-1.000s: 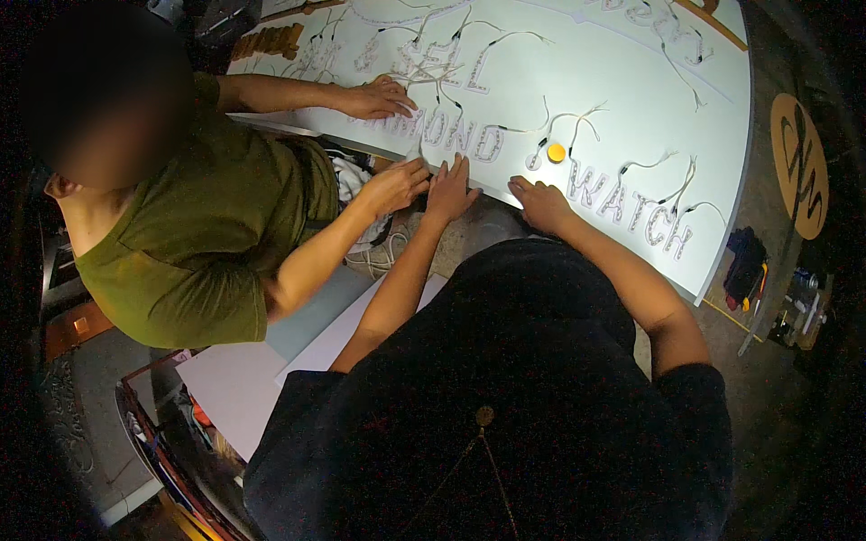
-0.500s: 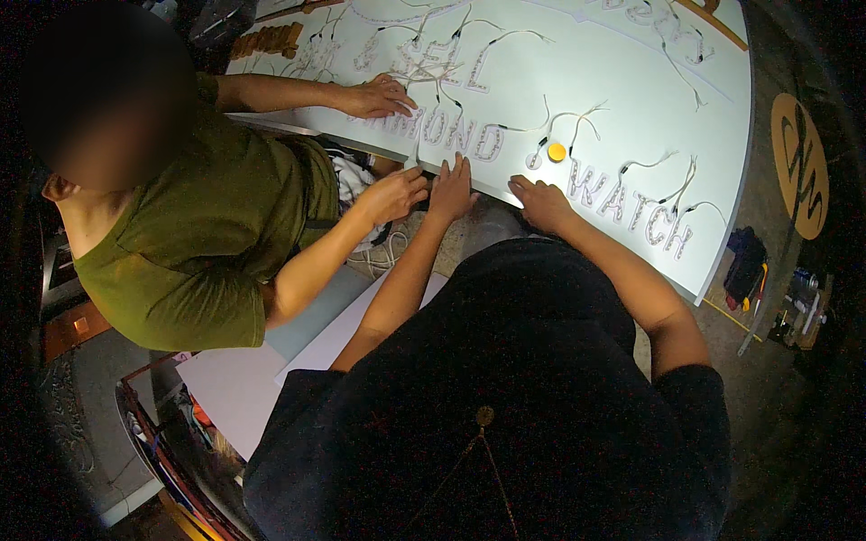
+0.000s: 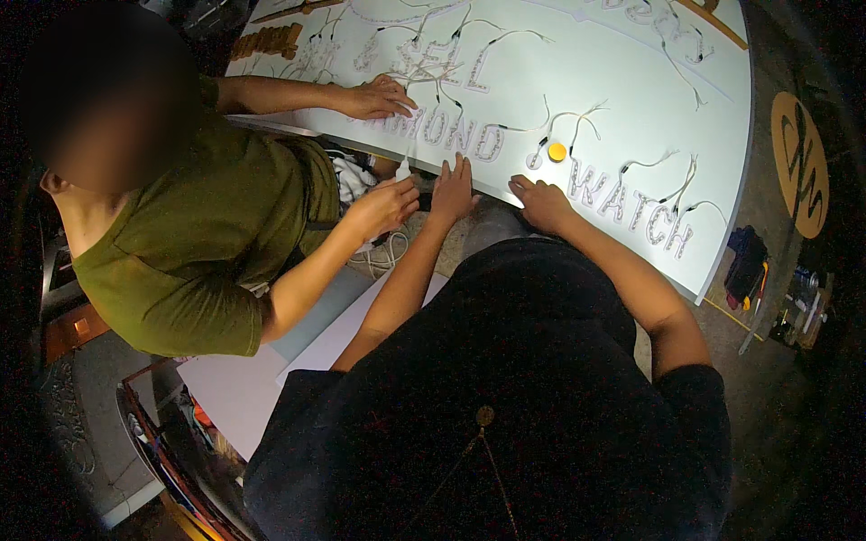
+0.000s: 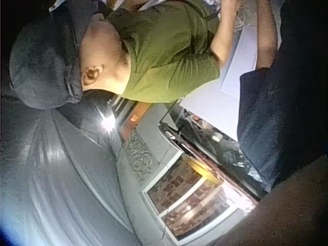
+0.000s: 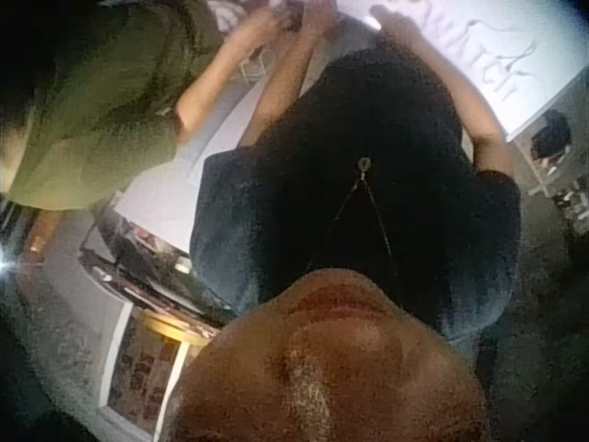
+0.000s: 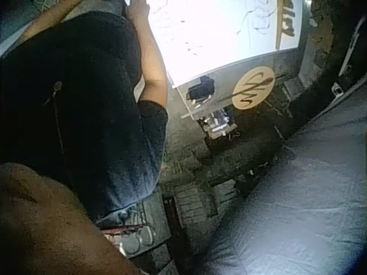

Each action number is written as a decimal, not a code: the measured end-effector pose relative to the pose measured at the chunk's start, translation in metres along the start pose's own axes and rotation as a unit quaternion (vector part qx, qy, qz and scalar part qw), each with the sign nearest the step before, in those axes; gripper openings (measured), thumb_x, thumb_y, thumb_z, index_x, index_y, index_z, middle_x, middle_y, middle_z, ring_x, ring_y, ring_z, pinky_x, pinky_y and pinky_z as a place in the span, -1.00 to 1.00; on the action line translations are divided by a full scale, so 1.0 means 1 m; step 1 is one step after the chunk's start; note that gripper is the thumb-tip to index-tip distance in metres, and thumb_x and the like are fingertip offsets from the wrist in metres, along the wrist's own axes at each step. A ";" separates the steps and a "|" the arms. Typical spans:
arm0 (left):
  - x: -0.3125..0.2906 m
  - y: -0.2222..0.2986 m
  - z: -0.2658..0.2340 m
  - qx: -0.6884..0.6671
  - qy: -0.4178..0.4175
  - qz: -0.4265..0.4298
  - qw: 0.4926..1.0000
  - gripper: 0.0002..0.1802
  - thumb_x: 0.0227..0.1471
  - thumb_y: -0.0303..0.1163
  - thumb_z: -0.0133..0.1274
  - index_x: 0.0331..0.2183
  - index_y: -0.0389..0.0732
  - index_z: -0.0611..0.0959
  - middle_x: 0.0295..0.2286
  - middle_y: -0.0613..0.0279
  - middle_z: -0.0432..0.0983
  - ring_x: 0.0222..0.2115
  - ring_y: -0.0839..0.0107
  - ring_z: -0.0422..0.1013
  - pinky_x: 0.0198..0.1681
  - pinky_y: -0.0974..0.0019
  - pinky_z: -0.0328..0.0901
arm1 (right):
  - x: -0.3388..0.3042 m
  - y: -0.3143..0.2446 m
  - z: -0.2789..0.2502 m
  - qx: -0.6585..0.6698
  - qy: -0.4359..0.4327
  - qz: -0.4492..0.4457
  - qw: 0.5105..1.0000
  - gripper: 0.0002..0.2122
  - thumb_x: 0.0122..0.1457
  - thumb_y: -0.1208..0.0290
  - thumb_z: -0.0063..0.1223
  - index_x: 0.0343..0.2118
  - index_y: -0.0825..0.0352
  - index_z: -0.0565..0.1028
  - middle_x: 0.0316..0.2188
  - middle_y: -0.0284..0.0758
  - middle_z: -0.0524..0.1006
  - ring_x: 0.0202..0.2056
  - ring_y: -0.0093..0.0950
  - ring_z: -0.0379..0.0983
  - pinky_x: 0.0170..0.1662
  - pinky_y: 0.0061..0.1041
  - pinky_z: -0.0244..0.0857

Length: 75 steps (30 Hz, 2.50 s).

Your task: Assembling a large store sign by applying adhesive to letters and positioning them on a white board.

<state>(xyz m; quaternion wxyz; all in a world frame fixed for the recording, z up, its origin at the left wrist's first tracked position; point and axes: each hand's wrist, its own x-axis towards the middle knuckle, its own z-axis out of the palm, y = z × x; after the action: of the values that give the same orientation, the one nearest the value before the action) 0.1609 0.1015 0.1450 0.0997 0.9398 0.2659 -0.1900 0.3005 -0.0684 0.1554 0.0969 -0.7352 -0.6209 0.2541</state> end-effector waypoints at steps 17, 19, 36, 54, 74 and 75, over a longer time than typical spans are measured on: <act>-0.001 0.003 -0.003 0.005 -0.022 -0.004 1.000 -0.04 -0.11 -0.13 0.14 0.18 -0.30 0.01 0.23 0.02 -0.24 0.21 -0.09 -0.18 0.14 -0.05 0.04 | -0.001 0.000 -0.001 -0.001 -0.003 0.000 1.000 -0.46 -0.07 0.48 0.10 0.05 0.34 0.27 0.07 -0.32 0.25 -0.22 -0.26 0.45 -0.21 -0.31 0.37; -0.001 0.002 -0.001 0.007 -0.021 -0.004 1.000 -0.03 -0.11 -0.13 0.14 0.18 -0.30 0.01 0.23 0.02 -0.24 0.21 -0.09 -0.19 0.14 -0.04 0.03 | -0.001 -0.001 -0.002 -0.002 -0.007 0.005 1.000 -0.46 -0.07 0.48 0.10 0.05 0.34 0.27 0.07 -0.32 0.25 -0.22 -0.26 0.45 -0.21 -0.31 0.37; -0.003 0.003 0.000 -0.001 -0.008 0.001 1.000 -0.01 -0.13 -0.14 0.16 0.17 -0.33 0.00 0.22 -0.03 -0.25 0.20 -0.13 -0.21 0.15 -0.05 0.02 | -0.001 0.000 -0.001 0.017 0.000 0.000 1.000 -0.47 -0.06 0.50 0.06 0.05 0.35 0.26 0.05 -0.28 0.25 -0.23 -0.22 0.44 -0.20 -0.28 0.36; -0.002 0.003 0.004 0.017 -0.015 -0.006 1.000 0.07 -0.17 -0.08 0.19 0.18 -0.34 -0.04 0.22 0.00 -0.27 0.20 -0.12 -0.21 0.16 0.00 0.02 | 0.000 0.002 0.002 0.003 0.005 -0.003 1.000 -0.46 -0.10 0.52 0.08 0.04 0.35 0.28 0.05 -0.31 0.26 -0.24 -0.26 0.45 -0.24 -0.33 0.38; -0.006 0.005 0.002 -0.021 0.023 0.004 0.999 0.08 -0.23 -0.22 0.25 0.15 -0.41 -0.03 0.16 -0.16 -0.09 0.15 -0.09 -0.03 0.17 0.03 -0.02 | 0.001 0.000 0.001 -0.003 -0.020 0.006 1.000 -0.44 -0.07 0.47 0.11 0.07 0.34 0.25 0.08 -0.30 0.24 -0.21 -0.24 0.45 -0.20 -0.29 0.37; -0.006 0.007 0.000 -0.006 0.016 -0.007 1.000 0.10 -0.26 -0.22 0.26 0.16 -0.42 -0.04 0.16 -0.15 -0.06 0.14 0.00 0.04 0.20 0.09 -0.05 | 0.001 0.000 0.001 0.000 -0.020 0.006 1.000 -0.44 -0.07 0.48 0.11 0.07 0.34 0.25 0.08 -0.30 0.23 -0.21 -0.24 0.45 -0.20 -0.29 0.37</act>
<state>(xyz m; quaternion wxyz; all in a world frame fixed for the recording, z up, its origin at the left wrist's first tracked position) 0.1599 0.0931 0.1485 0.0993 0.9403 0.2752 -0.1736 0.3002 -0.0679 0.1544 0.0825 -0.7339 -0.6180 0.2695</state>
